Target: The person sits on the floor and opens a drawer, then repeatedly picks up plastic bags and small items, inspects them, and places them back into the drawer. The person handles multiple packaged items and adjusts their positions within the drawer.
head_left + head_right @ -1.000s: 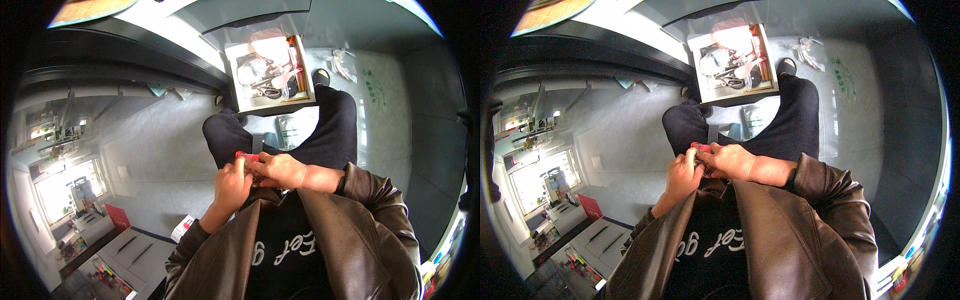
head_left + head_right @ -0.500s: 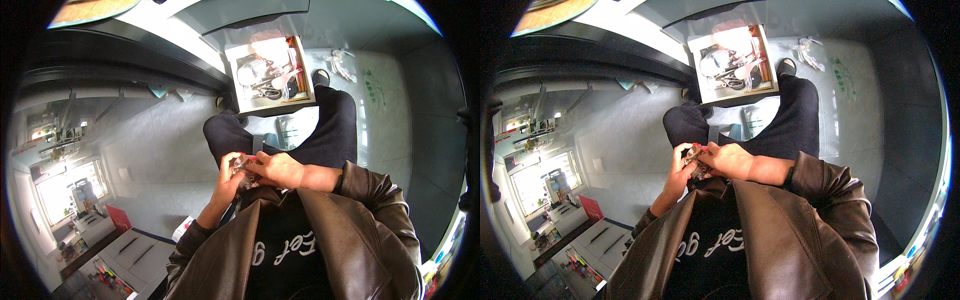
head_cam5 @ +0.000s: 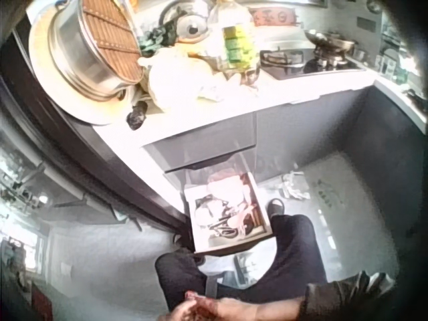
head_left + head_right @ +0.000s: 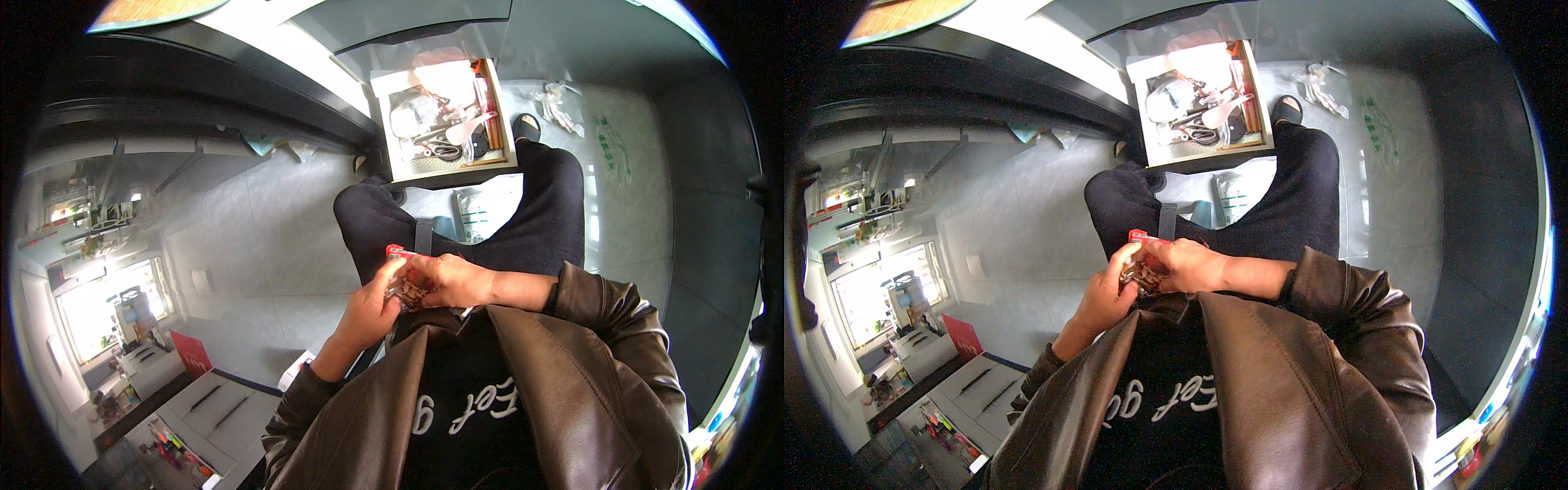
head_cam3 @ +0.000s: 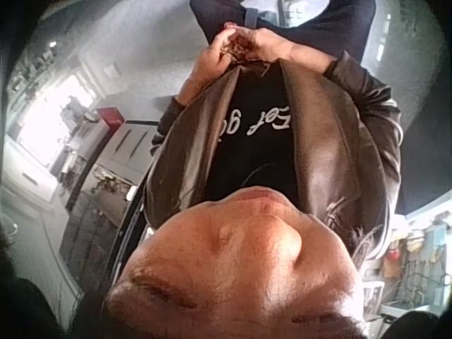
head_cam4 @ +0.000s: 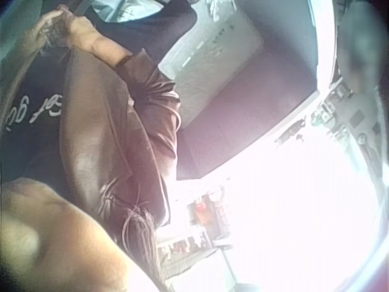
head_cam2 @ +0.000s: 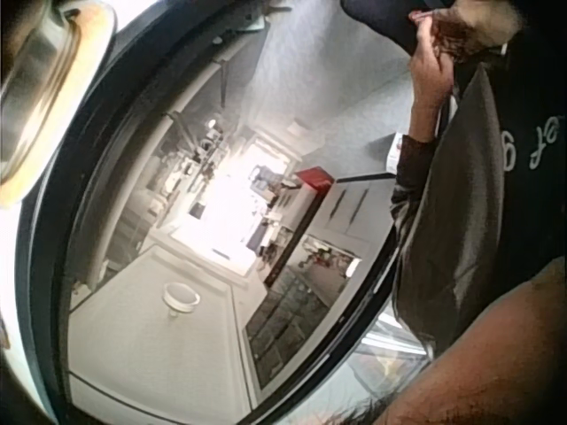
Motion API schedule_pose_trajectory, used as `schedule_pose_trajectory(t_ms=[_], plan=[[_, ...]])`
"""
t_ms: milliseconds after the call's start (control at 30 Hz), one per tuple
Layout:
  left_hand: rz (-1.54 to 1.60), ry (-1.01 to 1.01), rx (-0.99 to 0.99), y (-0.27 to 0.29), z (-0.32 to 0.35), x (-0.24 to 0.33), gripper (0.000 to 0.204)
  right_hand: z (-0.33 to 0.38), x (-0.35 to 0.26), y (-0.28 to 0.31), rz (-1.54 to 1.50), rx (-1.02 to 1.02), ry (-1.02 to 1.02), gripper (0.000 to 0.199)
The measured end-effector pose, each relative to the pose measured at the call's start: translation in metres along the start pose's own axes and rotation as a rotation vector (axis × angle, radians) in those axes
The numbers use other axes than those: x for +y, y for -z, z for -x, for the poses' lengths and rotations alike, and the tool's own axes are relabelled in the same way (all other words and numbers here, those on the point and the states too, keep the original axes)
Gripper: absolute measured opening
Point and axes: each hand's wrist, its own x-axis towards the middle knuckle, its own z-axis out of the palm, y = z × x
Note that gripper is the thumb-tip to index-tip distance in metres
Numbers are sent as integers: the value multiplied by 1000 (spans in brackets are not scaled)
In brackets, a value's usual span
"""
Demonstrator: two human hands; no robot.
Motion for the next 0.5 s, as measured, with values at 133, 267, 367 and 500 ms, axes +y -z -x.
schedule_pose_trajectory(t_ms=[133, 267, 367, 500], plan=[[-166, 253, -208, 11, -6, 13, 77, 0, 2, -5, -7, 24, 92, 55], [-3, 281, -327, 19, -15, 5, 76, 0, 3, -7, 47, 69, 232, 58], [178, 275, -365, 16, -15, -10, 76, 0, 1, -6, 82, 30, 220, 57], [600, 216, -302, 5, -7, -24, 77, 2, 1, -5, 130, 56, 299, 57]])
